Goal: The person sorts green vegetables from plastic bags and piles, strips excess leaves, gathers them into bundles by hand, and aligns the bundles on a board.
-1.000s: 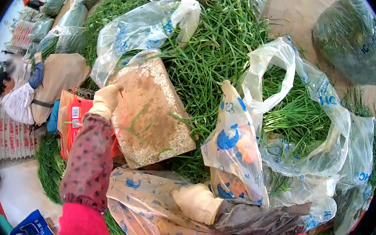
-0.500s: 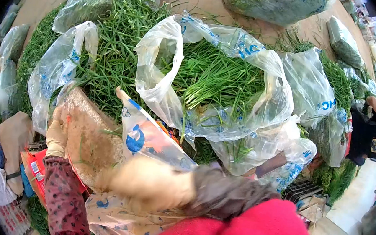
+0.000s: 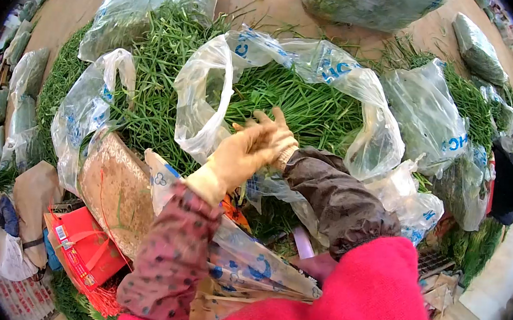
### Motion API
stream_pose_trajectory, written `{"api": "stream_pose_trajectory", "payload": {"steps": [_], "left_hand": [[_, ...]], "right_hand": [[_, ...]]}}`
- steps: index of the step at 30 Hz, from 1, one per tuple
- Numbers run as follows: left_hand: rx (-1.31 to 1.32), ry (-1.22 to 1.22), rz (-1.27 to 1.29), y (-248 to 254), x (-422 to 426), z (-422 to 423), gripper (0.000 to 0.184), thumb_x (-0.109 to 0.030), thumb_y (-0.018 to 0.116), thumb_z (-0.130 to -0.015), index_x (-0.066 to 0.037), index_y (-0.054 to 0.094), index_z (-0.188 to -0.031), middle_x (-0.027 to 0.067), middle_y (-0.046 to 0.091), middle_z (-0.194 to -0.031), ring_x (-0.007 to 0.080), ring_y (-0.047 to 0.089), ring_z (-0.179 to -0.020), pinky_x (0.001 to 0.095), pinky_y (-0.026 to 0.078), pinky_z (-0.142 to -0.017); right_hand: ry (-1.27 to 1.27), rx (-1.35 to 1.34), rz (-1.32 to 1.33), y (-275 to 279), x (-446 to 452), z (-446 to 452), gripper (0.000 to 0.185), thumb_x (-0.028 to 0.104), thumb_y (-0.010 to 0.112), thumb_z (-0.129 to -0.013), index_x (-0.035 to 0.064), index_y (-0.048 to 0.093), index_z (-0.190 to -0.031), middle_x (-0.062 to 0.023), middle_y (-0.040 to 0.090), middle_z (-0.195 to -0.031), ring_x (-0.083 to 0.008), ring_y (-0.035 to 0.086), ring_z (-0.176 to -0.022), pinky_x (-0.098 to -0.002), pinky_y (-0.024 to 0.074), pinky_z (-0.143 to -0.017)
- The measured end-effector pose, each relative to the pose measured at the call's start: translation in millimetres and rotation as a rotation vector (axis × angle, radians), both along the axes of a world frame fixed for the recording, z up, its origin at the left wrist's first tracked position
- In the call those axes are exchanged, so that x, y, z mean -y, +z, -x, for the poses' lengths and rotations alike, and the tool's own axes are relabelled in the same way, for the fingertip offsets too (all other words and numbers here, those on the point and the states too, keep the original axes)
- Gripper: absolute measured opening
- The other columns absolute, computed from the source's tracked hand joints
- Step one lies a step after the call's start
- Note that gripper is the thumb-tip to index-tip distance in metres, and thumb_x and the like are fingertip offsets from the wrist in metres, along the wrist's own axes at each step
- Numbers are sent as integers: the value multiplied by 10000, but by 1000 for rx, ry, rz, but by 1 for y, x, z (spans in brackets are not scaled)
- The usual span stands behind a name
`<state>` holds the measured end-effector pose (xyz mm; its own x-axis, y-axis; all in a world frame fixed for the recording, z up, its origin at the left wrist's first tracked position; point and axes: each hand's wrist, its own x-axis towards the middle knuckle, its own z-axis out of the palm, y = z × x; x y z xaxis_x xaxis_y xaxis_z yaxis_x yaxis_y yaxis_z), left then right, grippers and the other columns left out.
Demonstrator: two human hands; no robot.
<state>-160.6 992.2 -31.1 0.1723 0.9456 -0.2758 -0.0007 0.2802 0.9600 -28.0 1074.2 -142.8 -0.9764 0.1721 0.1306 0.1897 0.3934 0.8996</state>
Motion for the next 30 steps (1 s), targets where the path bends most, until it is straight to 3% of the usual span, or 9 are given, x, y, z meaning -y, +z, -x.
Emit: {"api": "stream_pose_trajectory", "payload": {"steps": [2,3,5,6,11,13,21,27,30], "left_hand": [[143,242,214,-6,-22,2,600,-108,636,-888,-10,367,-1416,161,511,-1332,220,489,-1219,323,398,-1019],[-129,473,233,-21,-29,6,664,-173,667,-872,18,344,-1421,201,466,-1378,251,467,-1254,341,388,-1035],[-308,804,489,-73,-40,34,737,-266,686,-847,56,337,-1410,241,446,-1390,293,465,-1258,342,374,-1037],[-273,813,567,-63,-39,53,760,-299,690,-841,59,337,-1411,252,467,-1369,294,496,-1223,346,386,-1013],[-497,862,697,-76,-45,80,785,-155,686,-749,63,332,-1415,255,475,-1353,298,529,-1169,328,397,-992],[-495,919,635,-54,-45,70,775,-124,662,-736,68,332,-1411,256,458,-1368,307,524,-1176,336,394,-995],[-484,846,561,-45,-39,66,678,-353,580,-842,106,431,-1319,258,538,-1269,328,577,-1085,375,442,-908],[-363,922,453,-45,-42,65,722,-333,606,-877,69,321,-1405,222,520,-1302,299,548,-1112,380,428,-933],[-266,948,473,-34,-45,65,694,-209,638,-867,3,303,-1437,178,473,-1357,278,507,-1146,369,401,-974]], "right_hand": [[145,18,10,-9,-15,0,468,449,487,-939,120,473,-1271,-136,543,-1176,-277,503,-1168,-516,340,-1047],[192,27,16,0,-18,2,425,428,534,-920,133,518,-1226,-124,570,-1109,-271,529,-1125,-495,366,-1030],[175,-145,1342,29,-14,-7,387,285,659,-747,164,586,-1107,-72,591,-970,-247,559,-1025,-451,422,-943],[163,-86,1434,33,-20,-8,596,270,763,-546,150,588,-1104,-48,603,-966,-260,563,-1037,-488,381,-987],[-26,-481,1755,67,-70,-3,395,181,680,-690,83,620,-1068,-107,639,-929,-300,619,-890,-417,490,-810],[-180,-778,1659,74,-76,15,467,201,678,-713,65,604,-1153,-135,650,-1051,-316,622,-988,-411,500,-858],[-496,59,1675,41,-57,118,754,348,769,-689,83,484,-1334,-156,552,-1286,-300,525,-1202,-399,463,-954],[-675,382,1501,22,-56,164,313,312,613,-855,180,697,-1126,-56,682,-1123,-216,617,-1101,-404,445,-839],[-719,317,1524,5,-51,163,389,263,621,-844,186,632,-1226,-75,640,-1194,-250,583,-1153,-404,435,-938]]}}
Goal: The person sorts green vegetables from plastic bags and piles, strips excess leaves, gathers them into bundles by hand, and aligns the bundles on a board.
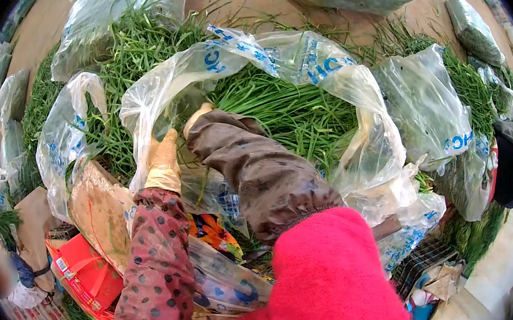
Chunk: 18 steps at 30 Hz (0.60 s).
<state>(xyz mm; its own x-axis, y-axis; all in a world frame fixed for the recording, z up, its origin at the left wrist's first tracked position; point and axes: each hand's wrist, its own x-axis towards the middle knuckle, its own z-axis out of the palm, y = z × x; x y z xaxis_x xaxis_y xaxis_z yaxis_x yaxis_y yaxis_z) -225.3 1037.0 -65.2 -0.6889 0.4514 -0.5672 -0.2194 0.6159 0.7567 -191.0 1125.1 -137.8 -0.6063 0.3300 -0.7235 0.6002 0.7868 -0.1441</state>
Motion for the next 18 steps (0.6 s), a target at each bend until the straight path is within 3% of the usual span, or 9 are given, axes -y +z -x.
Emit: {"api": "stream_pose_trajectory", "payload": {"steps": [1,2,5,8,11,12,13,15,18], "left_hand": [[31,32,34,2,-2,1,656,-98,656,-852,-34,348,-1428,144,454,-1373,259,494,-1143,360,400,-975],[28,33,32,1,-1,2,656,-98,656,-852,-34,348,-1428,144,454,-1373,259,494,-1143,360,400,-975],[-64,-72,45,-9,5,11,721,-432,569,-910,31,345,-1415,186,511,-1331,293,523,-1145,362,391,-980],[-21,116,-95,-23,10,21,577,-221,640,-893,-25,402,-1381,154,477,-1357,292,510,-1159,397,401,-981],[233,212,-327,-34,12,33,515,-209,636,-900,-50,436,-1347,149,544,-1273,272,585,-1069,389,475,-895],[319,221,-383,-35,10,32,404,-195,620,-921,-87,479,-1284,123,617,-1141,233,637,-954,357,529,-787],[320,219,-389,-35,8,30,404,-195,620,-921,-87,479,-1284,123,617,-1141,233,637,-954,357,529,-787],[540,-8,-571,-28,6,21,318,-199,617,-932,-105,520,-1220,110,643,-1078,217,641,-904,343,541,-747],[367,190,-407,-34,5,-8,278,-276,658,-908,-116,576,-1121,37,636,-959,158,609,-813,315,522,-721]], "right_hand": [[-191,-66,137,-21,-5,-1,429,252,632,-833,183,607,-1256,-91,618,-1228,-265,572,-1167,-398,428,-973],[57,-42,120,-9,-9,-7,514,236,667,-804,166,559,-1301,-112,570,-1292,-293,548,-1189,-379,414,-1016],[47,-153,114,61,-14,-43,615,276,767,-688,147,576,-1258,-121,652,-1145,-307,618,-1061,-377,475,-944],[-372,-379,168,76,-36,-77,621,282,782,-675,103,579,-1234,-113,681,-1056,-280,657,-946,-362,521,-855],[-717,-852,254,66,-55,-131,608,265,763,-677,78,587,-1227,-126,687,-1012,-225,649,-915,-335,513,-866],[-808,-852,304,69,-57,-141,613,230,807,-672,56,580,-1214,-90,687,-1011,-173,635,-915,-305,506,-857],[-899,-852,357,77,-55,-146,622,194,851,-667,34,574,-1201,-54,687,-1010,-120,620,-916,-276,499,-848],[-887,-858,365,72,-53,-150,611,184,850,-674,31,574,-1198,-59,683,-1051,-117,623,-939,-280,501,-853],[-880,-872,351,77,-46,-148,616,156,844,-685,16,557,-1212,-55,678,-1079,-116,625,-959,-274,502,-860]]}}
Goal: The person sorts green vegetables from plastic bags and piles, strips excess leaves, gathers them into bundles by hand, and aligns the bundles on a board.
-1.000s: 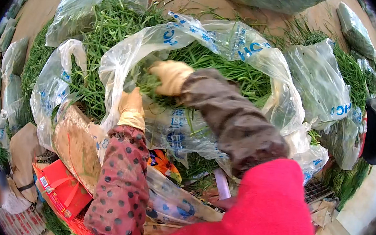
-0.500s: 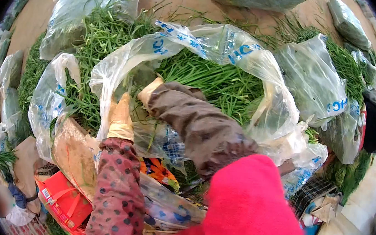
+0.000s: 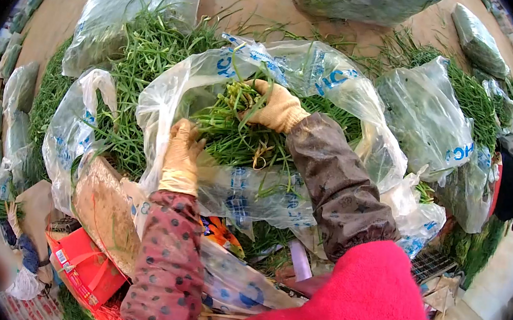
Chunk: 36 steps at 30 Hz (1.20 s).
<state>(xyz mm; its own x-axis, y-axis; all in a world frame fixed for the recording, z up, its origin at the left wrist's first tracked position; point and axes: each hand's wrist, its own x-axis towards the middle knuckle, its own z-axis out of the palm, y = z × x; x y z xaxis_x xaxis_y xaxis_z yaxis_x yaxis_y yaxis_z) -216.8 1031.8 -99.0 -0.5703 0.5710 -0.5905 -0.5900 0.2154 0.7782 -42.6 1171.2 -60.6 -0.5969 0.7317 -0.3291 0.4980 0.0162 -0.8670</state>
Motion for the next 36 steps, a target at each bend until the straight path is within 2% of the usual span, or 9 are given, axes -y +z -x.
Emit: {"api": "stream_pose_trajectory", "payload": {"steps": [5,9,13,17,20,23,27,33,36], "left_hand": [[-344,312,192,-13,1,-23,395,-376,721,-841,-75,630,-1080,19,592,-940,132,499,-698,252,444,-612],[-181,98,-88,-32,-3,-55,653,-92,800,-738,-96,471,-1302,31,625,-1045,172,607,-846,322,483,-653],[-52,-31,-90,-20,-16,-50,500,59,739,-748,-21,541,-1200,85,624,-1076,190,593,-989,329,501,-883],[310,27,-280,-23,-16,-49,360,77,701,-781,-11,597,-1114,89,653,-1053,174,628,-886,302,527,-785],[149,-76,-139,-24,-15,-44,150,83,665,-798,19,665,-933,90,694,-908,160,638,-717,286,532,-652],[155,-248,-116,-2,-14,-39,184,105,632,-789,17,671,-946,84,690,-894,147,633,-719,278,521,-620],[445,-181,-23,-12,-8,-34,288,116,579,-794,-5,621,-1052,92,673,-934,180,641,-707,310,560,-629],[394,29,-16,-24,4,-32,199,-54,607,-906,-37,567,-1099,80,633,-1000,251,639,-824,470,567,-751],[-283,-141,369,-29,-7,-34,349,-94,730,-822,-51,574,-1130,96,647,-939,242,627,-868,382,524,-760]], "right_hand": [[-77,-153,123,-19,-3,-4,640,127,832,-702,-5,518,-1244,-41,671,-1111,-111,624,-987,-269,503,-881],[0,-131,80,-22,-2,-2,618,123,816,-723,-5,515,-1247,-49,671,-1117,-110,622,-1006,-270,500,-897],[34,-57,55,-10,9,0,611,142,808,-717,17,525,-1244,-50,670,-1115,-119,626,-1001,-270,501,-892],[194,70,-39,-9,13,2,735,267,851,-623,89,543,-1266,-100,656,-1128,-212,640,-1016,-328,501,-897],[393,283,-755,8,19,7,887,275,871,-536,118,497,-1324,-131,598,-1180,-339,544,-1139,-405,452,-948],[400,-21,-740,9,14,15,926,293,869,-542,133,460,-1357,-116,604,-1148,-338,560,-1099,-404,465,-914],[526,-42,-506,0,21,22,554,244,793,-614,143,634,-1135,-105,655,-1003,-307,613,-1003,-387,484,-870],[-240,-502,-393,-28,14,-2,302,19,752,-753,33,609,-1019,-44,676,-884,-129,650,-809,-267,555,-709],[-533,-543,-21,-37,-5,-12,340,47,750,-775,10,577,-1065,-41,677,-922,-128,644,-834,-263,548,-723]]}}
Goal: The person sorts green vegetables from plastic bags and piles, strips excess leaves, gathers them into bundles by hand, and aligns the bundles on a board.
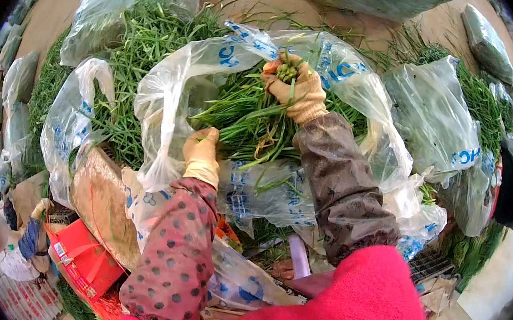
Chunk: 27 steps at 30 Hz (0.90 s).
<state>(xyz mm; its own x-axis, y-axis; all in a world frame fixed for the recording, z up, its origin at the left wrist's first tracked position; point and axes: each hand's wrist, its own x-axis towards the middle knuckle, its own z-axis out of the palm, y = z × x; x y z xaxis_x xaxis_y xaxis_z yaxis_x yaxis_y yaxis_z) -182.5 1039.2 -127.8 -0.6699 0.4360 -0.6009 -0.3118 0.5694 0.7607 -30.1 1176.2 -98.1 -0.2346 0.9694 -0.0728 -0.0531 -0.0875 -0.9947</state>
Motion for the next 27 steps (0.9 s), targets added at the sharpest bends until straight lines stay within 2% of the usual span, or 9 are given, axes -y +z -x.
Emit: {"api": "stream_pose_trajectory", "payload": {"steps": [1,3,5,7,12,15,17,18,27], "left_hand": [[-468,-221,130,-1,4,-6,432,-29,722,-777,-69,564,-1177,109,638,-1032,265,608,-936,391,485,-837],[-1004,-412,-231,41,-5,-13,535,8,701,-723,-80,544,-1226,123,595,-1179,297,554,-1098,407,426,-955],[-1220,-656,-429,60,-17,-16,615,10,679,-708,-105,516,-1289,120,525,-1313,324,446,-1256,424,345,-1051],[-1299,-986,-58,37,-21,-22,1002,-78,766,-620,-142,261,-1483,118,291,-1514,338,201,-1425,540,170,-1136],[-956,-1370,468,10,-29,-11,1404,-456,899,-497,-164,-14,-1522,125,110,-1573,314,92,-1456,696,150,-1071],[-830,-1448,555,-25,-27,-3,1317,-476,877,-552,-158,45,-1521,117,229,-1535,324,172,-1433,682,171,-1076],[-541,-1477,737,-28,-22,-8,1199,-513,826,-636,-177,90,-1521,102,282,-1512,343,240,-1405,649,190,-1090],[-548,-1546,797,-20,-26,-9,1075,-559,744,-725,-218,111,-1523,74,276,-1528,321,277,-1399,620,245,-1074],[-509,-1542,784,-20,-27,-10,1077,-536,773,-700,-216,148,-1517,89,305,-1515,340,269,-1401,603,237,-1084]], "right_hand": [[40,-30,-44,-8,-3,0,383,48,748,-788,11,552,-1115,-53,675,-949,-118,641,-840,-254,544,-723],[110,-1,-23,-4,2,2,445,56,754,-793,15,526,-1173,-56,675,-979,-104,637,-842,-247,541,-710],[124,-21,22,-2,6,5,432,68,761,-788,20,541,-1156,-54,677,-981,-99,637,-815,-250,540,-691],[175,48,-83,-5,8,3,419,69,762,-787,17,550,-1145,-50,679,-981,-95,637,-812,-247,538,-695],[219,199,-168,5,18,1,356,90,753,-776,24,582,-1080,-14,676,-919,-72,631,-848,-235,526,-746],[373,84,-213,5,24,-6,382,96,755,-784,11,560,-1101,-35,675,-886,-108,642,-803,-258,535,-735],[294,280,-561,12,21,-16,342,42,696,-830,15,552,-1139,-83,670,-936,-141,651,-803,-274,555,-686],[241,232,-492,20,21,-25,350,34,704,-824,17,551,-1138,-85,674,-941,-145,654,-813,-270,557,-680],[-173,153,-278,183,-26,-110,388,17,742,-781,24,596,-1141,-123,680,-1007,-192,675,-860,-308,578,-701]]}}
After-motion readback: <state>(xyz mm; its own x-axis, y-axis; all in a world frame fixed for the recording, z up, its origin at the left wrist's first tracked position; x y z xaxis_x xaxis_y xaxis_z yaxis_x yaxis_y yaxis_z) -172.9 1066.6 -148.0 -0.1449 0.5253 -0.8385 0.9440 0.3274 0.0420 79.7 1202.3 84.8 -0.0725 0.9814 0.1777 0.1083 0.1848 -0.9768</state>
